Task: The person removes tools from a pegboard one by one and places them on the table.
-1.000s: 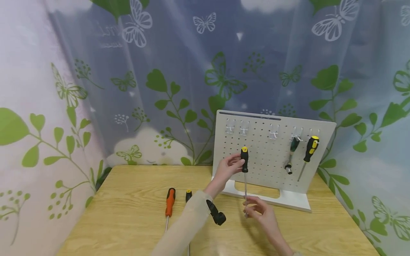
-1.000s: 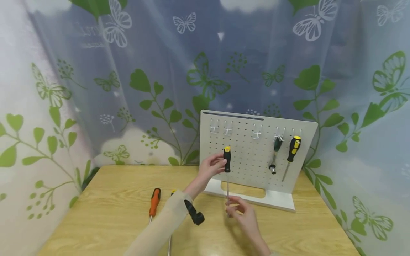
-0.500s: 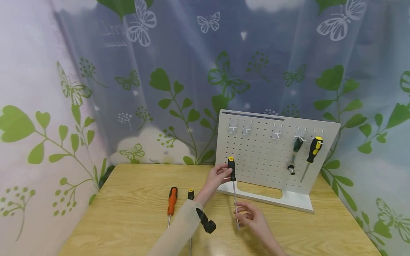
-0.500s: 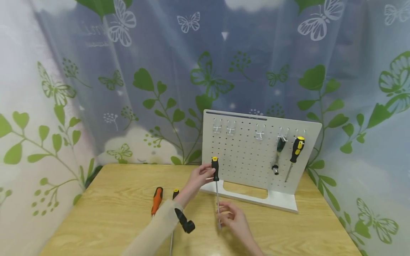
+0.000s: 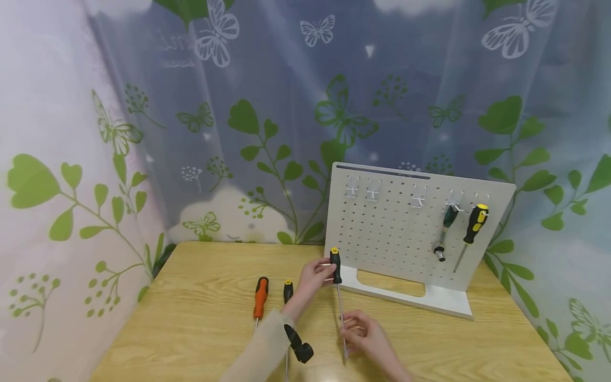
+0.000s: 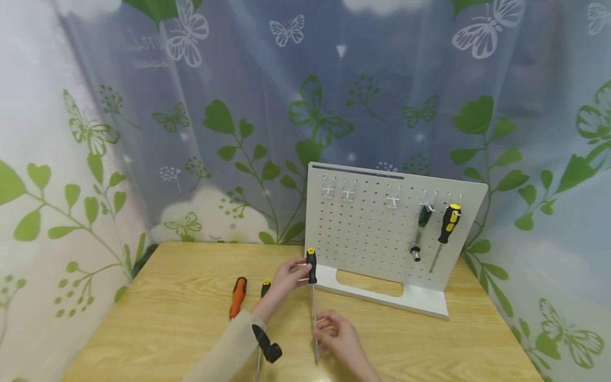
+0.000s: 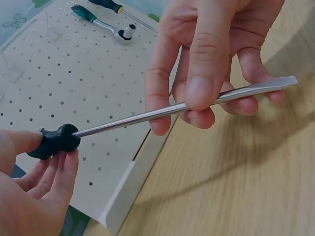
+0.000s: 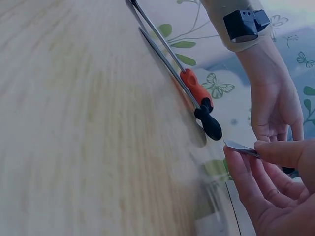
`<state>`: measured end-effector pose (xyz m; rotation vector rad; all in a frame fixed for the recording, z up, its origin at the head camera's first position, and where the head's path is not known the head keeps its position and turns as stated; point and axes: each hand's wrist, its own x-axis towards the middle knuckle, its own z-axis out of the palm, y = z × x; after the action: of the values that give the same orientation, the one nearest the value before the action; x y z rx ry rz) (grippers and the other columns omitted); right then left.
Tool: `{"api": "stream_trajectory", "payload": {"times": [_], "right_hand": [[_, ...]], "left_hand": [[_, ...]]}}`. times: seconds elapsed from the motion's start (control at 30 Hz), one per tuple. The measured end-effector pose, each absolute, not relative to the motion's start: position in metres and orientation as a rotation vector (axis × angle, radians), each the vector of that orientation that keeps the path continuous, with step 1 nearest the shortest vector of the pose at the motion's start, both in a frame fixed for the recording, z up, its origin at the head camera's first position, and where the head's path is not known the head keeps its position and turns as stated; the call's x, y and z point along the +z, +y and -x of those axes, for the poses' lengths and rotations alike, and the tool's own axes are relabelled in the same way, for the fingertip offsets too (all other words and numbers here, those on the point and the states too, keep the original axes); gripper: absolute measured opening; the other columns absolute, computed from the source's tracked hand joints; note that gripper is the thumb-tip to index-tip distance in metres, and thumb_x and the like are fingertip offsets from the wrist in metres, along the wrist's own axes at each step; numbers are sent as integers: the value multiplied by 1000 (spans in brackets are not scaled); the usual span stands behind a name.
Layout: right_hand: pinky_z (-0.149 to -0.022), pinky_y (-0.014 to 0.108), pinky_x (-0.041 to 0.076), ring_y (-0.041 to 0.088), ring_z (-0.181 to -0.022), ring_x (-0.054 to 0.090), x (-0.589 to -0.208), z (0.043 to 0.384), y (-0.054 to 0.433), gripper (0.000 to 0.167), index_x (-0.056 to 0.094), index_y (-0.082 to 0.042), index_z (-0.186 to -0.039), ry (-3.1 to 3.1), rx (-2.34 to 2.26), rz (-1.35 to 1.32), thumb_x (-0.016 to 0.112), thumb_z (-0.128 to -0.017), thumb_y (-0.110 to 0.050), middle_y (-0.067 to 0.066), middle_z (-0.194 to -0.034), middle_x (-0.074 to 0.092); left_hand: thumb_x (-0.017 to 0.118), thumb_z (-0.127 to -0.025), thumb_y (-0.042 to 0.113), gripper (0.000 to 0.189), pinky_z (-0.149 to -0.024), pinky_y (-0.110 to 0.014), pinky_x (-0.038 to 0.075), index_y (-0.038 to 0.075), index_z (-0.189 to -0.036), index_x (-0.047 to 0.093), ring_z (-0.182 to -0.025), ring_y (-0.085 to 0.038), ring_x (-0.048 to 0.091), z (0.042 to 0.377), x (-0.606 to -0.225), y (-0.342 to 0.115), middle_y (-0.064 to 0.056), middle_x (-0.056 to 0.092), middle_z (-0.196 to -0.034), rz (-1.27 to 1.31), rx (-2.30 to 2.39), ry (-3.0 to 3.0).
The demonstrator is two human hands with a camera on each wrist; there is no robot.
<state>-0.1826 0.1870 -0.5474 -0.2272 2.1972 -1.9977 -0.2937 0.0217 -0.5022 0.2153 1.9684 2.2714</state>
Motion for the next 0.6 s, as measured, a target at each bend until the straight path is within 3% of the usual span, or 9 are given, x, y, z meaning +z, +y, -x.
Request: {"api": "stream_trajectory", "payload": {"times": [0.23,0.47,0.6], "right_hand": [[-62,38,64,15,-77,68,-554,180,175,47,51,12,-133,2180,-1970,266,70,-92,1,14,-97,67],[-61,34,63,14,-76,67,-557,175,167,47,52,13,-130,2135,-1974,267,72,-89,4,18,-97,65],[-60,35,63,15,-73,67,-558,173,164,45,53,13,-128,2122,-1954,278,72,-88,5,12,-93,64]], "left_hand": [[63,-101,10,42,-88,-41,61,-14,-133,52,-89,-19,70,287,-513,9,-28,68,-114,-187,2247,2005],[63,-100,9,42,-86,-40,62,-14,-133,51,-91,-20,70,280,-521,0,-28,67,-114,-177,2207,2059],[67,-97,5,42,-84,-40,62,-15,-131,52,-91,-23,71,276,-524,-3,-28,67,-113,-161,2146,2140]]}}
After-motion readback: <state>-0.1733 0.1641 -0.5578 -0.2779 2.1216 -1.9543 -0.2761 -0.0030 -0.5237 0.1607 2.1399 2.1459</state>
